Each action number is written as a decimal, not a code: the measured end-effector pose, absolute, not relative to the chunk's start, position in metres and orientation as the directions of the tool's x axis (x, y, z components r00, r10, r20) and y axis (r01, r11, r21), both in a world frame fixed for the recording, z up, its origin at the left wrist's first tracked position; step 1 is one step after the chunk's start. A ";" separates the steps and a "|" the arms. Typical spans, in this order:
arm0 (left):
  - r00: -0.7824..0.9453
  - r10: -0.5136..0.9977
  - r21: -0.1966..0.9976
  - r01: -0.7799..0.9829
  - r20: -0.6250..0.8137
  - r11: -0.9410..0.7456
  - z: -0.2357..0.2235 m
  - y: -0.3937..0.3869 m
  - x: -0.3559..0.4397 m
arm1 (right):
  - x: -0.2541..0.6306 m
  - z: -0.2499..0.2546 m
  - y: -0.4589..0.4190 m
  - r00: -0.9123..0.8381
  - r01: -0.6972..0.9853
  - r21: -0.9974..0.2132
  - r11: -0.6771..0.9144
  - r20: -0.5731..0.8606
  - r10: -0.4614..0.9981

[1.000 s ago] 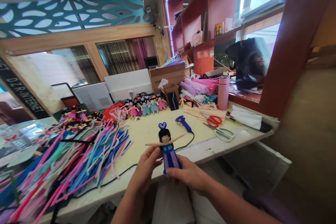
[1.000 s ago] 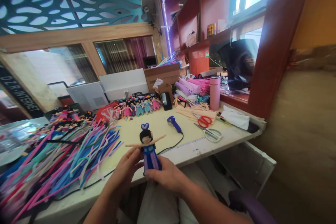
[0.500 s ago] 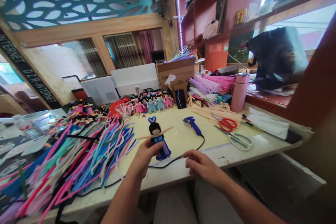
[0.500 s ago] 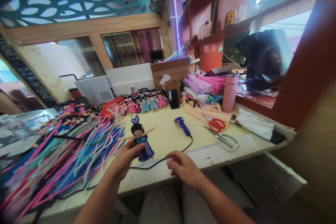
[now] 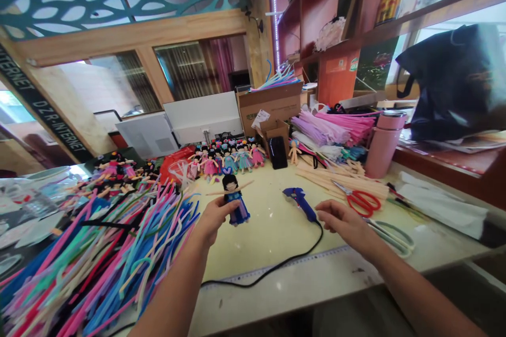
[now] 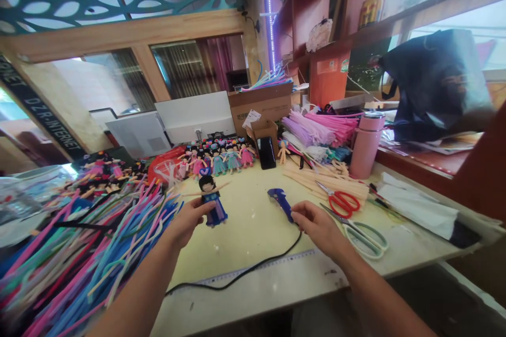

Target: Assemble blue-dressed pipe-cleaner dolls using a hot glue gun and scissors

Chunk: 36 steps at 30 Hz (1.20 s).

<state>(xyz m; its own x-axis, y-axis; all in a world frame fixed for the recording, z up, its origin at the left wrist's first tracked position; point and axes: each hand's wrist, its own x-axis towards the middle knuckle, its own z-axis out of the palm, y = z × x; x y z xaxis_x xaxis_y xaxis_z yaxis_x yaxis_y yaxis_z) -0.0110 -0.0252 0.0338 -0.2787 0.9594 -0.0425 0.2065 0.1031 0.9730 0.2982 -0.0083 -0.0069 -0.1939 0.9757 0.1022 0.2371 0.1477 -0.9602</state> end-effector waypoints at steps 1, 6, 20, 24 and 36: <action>-0.279 0.959 0.972 0.207 -0.047 0.108 0.034 -0.020 -0.014 | 0.295 -0.005 -0.006 -0.236 0.257 -0.952 0.169 0.108 0.966; -0.300 0.952 0.968 0.210 -0.069 0.136 0.035 0.011 -0.027 | 0.250 0.006 -0.014 -0.572 0.340 -0.876 0.341 0.095 0.815; -0.363 0.925 0.946 0.242 -0.116 0.214 0.024 0.090 -0.062 | 0.115 -0.042 -0.013 -0.956 0.141 -0.518 0.844 0.150 0.252; -0.336 0.928 0.946 0.214 -0.163 0.244 0.010 0.092 -0.059 | 0.120 -0.056 -0.006 -0.941 0.174 -0.532 0.828 0.158 0.299; -0.166 0.913 0.891 0.213 -0.372 0.402 -0.008 0.035 -0.030 | 0.124 -0.040 -0.003 -0.940 0.251 -0.516 0.819 0.072 0.333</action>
